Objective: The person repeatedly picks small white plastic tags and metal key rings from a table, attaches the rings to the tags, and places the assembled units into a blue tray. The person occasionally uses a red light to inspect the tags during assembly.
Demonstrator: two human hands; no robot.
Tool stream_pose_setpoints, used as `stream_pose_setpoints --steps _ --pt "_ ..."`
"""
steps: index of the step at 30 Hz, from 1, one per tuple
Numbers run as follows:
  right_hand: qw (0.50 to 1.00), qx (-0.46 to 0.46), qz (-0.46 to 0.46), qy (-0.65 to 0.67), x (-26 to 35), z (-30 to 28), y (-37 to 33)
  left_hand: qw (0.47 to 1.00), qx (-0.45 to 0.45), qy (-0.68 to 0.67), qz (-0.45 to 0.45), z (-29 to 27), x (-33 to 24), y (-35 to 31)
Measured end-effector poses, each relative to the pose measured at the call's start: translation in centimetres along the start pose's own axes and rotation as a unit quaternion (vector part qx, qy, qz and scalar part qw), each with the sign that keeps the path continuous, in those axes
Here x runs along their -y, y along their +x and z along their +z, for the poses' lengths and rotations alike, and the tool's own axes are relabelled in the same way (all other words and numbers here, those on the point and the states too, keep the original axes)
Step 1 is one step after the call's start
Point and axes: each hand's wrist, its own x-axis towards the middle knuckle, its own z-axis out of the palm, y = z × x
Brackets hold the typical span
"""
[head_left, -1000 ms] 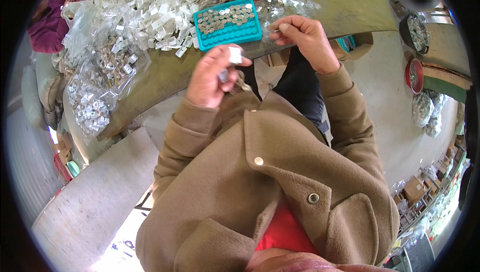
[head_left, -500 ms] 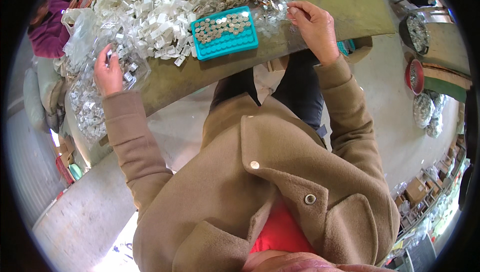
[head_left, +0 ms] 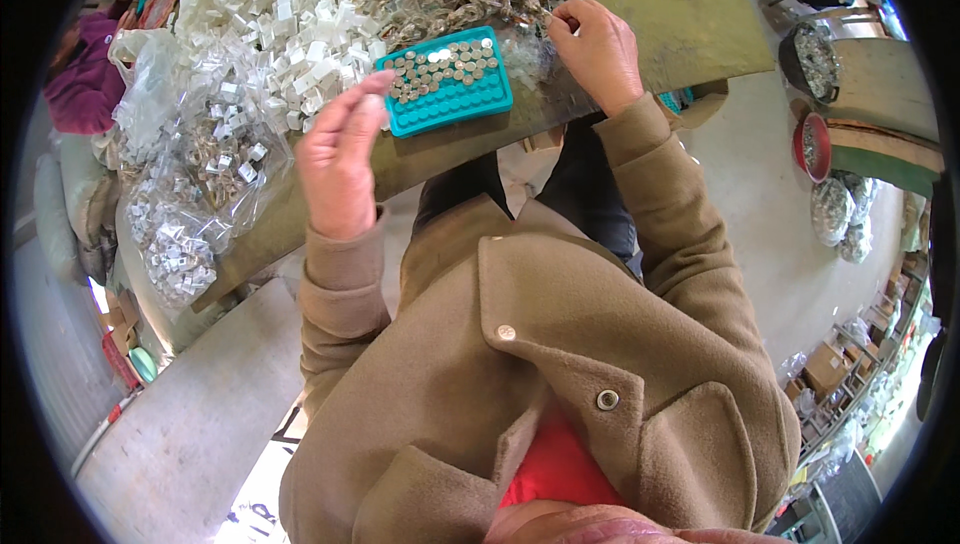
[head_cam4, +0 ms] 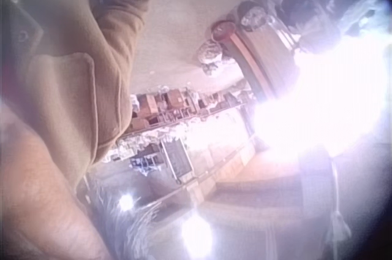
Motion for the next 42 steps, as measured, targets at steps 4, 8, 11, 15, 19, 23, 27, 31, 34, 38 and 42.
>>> stream_pose_setpoints --steps 4,8,11,15,19,23,27,31,34,38,42 --pt "0.982 0.062 0.079 0.159 0.8 -1.5 0.5 0.994 0.087 -0.024 -0.063 2.8 0.0 0.0" --pt "0.903 0.148 0.141 0.377 3.1 -2.6 0.3 0.996 0.091 -0.007 0.018 5.1 0.9 0.9" --pt "0.883 0.22 0.123 0.396 5.4 -2.8 -0.7 0.983 0.051 0.075 0.16 5.8 1.5 1.7" --pt "0.88 0.254 0.095 0.39 7.7 -2.2 -2.2 0.957 0.007 0.167 0.238 5.2 2.0 1.6" --pt "0.879 0.295 0.073 0.368 8.1 -1.8 -2.7 0.982 -0.004 0.012 0.188 4.3 2.0 1.1" --pt "0.902 0.353 0.007 0.25 8.2 -1.7 -3.1 0.987 0.05 -0.151 0.019 2.9 1.4 0.4" --pt "0.894 0.251 0.021 0.371 8.8 -1.7 -3.7 0.99 0.091 -0.094 -0.048 2.2 0.9 -0.5" --pt "0.882 0.235 -0.055 0.406 9.5 -1.6 -4.3 0.992 0.098 -0.054 -0.061 2.5 0.6 -1.5" --pt "0.885 0.215 -0.126 0.394 9.6 -1.4 -4.4 0.99 0.11 -0.046 -0.072 2.5 0.3 -2.1" --pt "0.876 0.202 -0.059 0.435 9.7 -1.0 -5.2 0.971 0.135 -0.131 -0.146 1.4 0.1 -2.6" --pt "0.89 0.193 -0.046 0.41 9.6 -1.0 -6.0 0.936 0.158 -0.218 -0.225 0.5 0.4 -2.7"
